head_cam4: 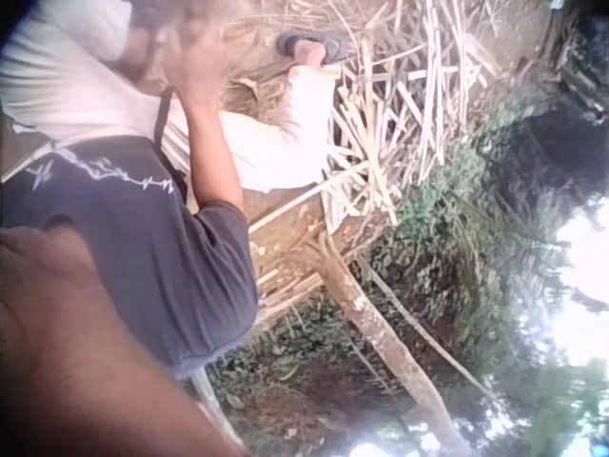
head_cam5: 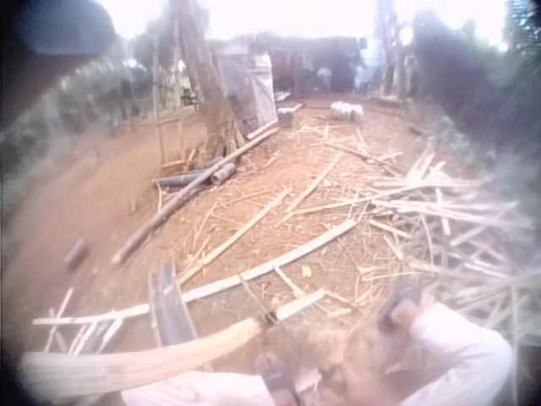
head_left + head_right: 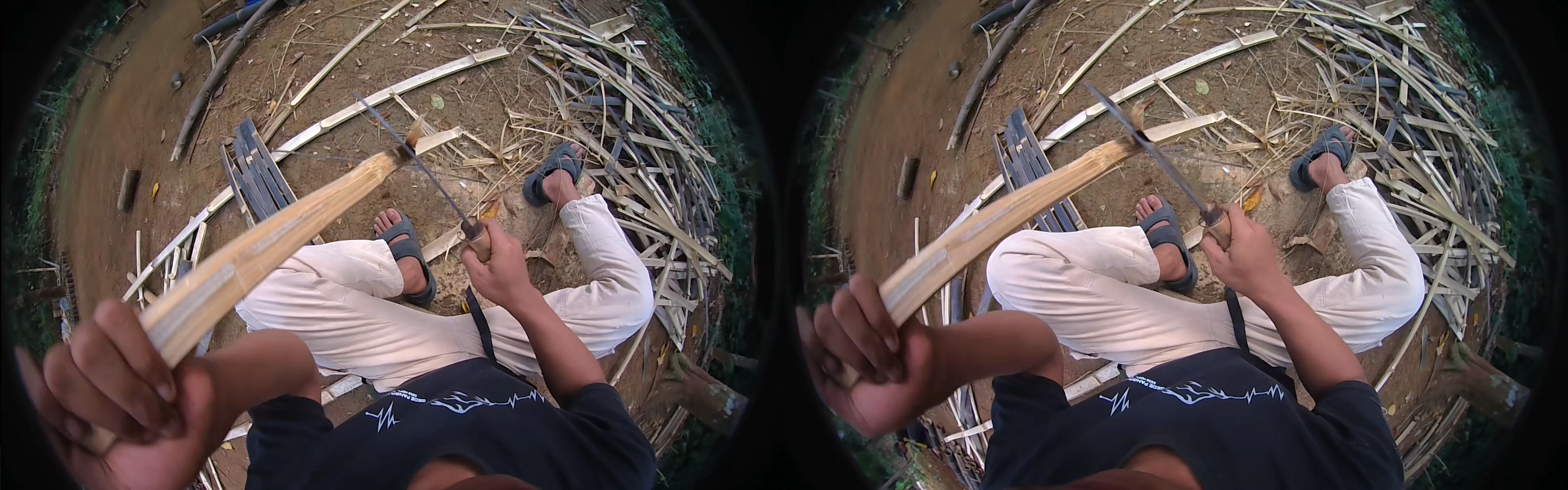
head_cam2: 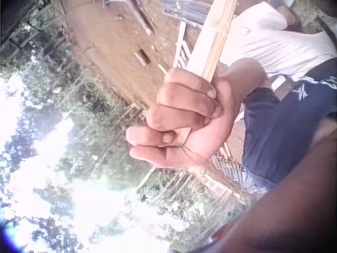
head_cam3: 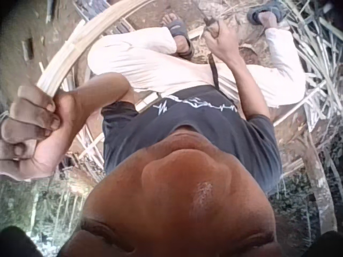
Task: The person uses a machete to shave thin layers from strips of bamboo while sitting on the ground. They refine the bamboo pieces by sliding the blade along the surface and stack the processed strips nearby.
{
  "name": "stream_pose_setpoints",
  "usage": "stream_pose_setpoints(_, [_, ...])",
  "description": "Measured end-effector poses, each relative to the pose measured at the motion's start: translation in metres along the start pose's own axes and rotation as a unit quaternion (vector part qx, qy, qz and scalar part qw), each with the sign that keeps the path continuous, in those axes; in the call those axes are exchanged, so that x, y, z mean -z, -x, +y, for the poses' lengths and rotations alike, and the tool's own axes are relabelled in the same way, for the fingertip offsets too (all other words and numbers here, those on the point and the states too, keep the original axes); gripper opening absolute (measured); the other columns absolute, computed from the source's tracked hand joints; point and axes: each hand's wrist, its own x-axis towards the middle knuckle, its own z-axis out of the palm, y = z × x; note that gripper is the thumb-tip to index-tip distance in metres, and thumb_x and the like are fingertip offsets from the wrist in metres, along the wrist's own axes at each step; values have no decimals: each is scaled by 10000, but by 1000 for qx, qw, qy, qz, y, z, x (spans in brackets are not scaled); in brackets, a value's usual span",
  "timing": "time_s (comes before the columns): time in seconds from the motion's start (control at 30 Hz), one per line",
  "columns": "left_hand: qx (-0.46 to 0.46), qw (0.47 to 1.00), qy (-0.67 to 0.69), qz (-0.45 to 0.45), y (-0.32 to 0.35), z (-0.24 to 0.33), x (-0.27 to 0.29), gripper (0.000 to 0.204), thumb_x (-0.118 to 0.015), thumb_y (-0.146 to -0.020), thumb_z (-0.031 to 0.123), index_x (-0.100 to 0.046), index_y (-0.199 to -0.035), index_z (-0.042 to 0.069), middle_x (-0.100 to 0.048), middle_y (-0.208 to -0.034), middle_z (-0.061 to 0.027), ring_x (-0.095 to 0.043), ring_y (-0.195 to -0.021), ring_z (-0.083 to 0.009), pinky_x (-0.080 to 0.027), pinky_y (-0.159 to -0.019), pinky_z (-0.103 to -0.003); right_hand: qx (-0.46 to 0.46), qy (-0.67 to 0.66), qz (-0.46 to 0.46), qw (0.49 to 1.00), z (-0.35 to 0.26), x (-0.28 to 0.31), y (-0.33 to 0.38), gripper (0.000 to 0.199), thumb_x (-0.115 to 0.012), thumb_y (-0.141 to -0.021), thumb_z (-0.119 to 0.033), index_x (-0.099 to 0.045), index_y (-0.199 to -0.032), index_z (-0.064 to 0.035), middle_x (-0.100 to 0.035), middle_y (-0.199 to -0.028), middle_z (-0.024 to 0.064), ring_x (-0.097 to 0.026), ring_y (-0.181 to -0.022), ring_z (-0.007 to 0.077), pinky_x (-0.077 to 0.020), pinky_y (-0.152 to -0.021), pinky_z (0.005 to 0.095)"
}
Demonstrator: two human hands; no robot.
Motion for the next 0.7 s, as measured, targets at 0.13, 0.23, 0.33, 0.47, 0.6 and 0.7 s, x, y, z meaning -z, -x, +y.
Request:
stream_pose_setpoints(0.13, [84, 996, 18, 1, -59, -27, -33, 327, -417, -974, 315, -406, -719, 112, -268, -464, 36, -254, -368, -61, -264, -430, -207, -65, -162, -17, 985, -33, 2, -23, 185, -685, -857, -105, -588, -988, -17, -627, -684, 118, -630, -565, 241, -493, -558, 339])
stream_pose_setpoints(0.23, [134, 964, 138, -182, -104, -39, -4, 351, -432, -981, 333, -391, -717, 105, -258, -458, 35, -250, -367, -61, -265, -426, -210, 138, -73, 67, 986, -77, 14, -27, 216, -701, -836, -92, -583, -997, -11, -659, -729, 128, -666, -608, 266, -516, -587, 344])
stream_pose_setpoints(0.33, [128, 965, 152, -171, -94, -34, -13, 302, -449, -952, 276, -385, -713, 102, -254, -456, 31, -247, -365, -60, -261, -422, -213, 174, -40, 81, 981, -85, 16, -31, 246, -701, -820, -103, -584, -1008, 3, -667, -735, 164, -683, -664, 351, -530, -632, 408])
stream_pose_setpoints(0.47, [101, 987, 110, -64, -52, -17, -39, 222, -485, -869, 177, -368, -693, 110, -242, -460, 25, -231, -367, -62, -242, -415, -222, -49, 122, 27, 991, 5, -1, -51, 249, -692, -805, -134, -604, -995, 1, -665, -731, 212, -670, -721, 426, -524, -672, 476])
stream_pose_setpoints(0.6, [104, 988, 102, -43, -51, -20, -18, 253, -476, -858, 182, -340, -650, 133, -237, -467, 27, -225, -370, -67, -230, -416, -224, -20, 56, 14, 998, -9, 0, -43, 245, -693, -796, -162, -619, -972, -9, -634, -684, 232, -669, -720, 427, -519, -659, 482])
stream_pose_setpoints(0.7, [94, 984, 123, -92, -56, -20, -12, 245, -455, -866, 186, -349, -651, 136, -241, -472, 30, -217, -374, -66, -220, -420, -222, 58, -29, 8, 998, -48, 11, -36, 274, -701, -792, -171, -604, -987, -7, -641, -715, 233, -670, -712, 424, -526, -649, 477])
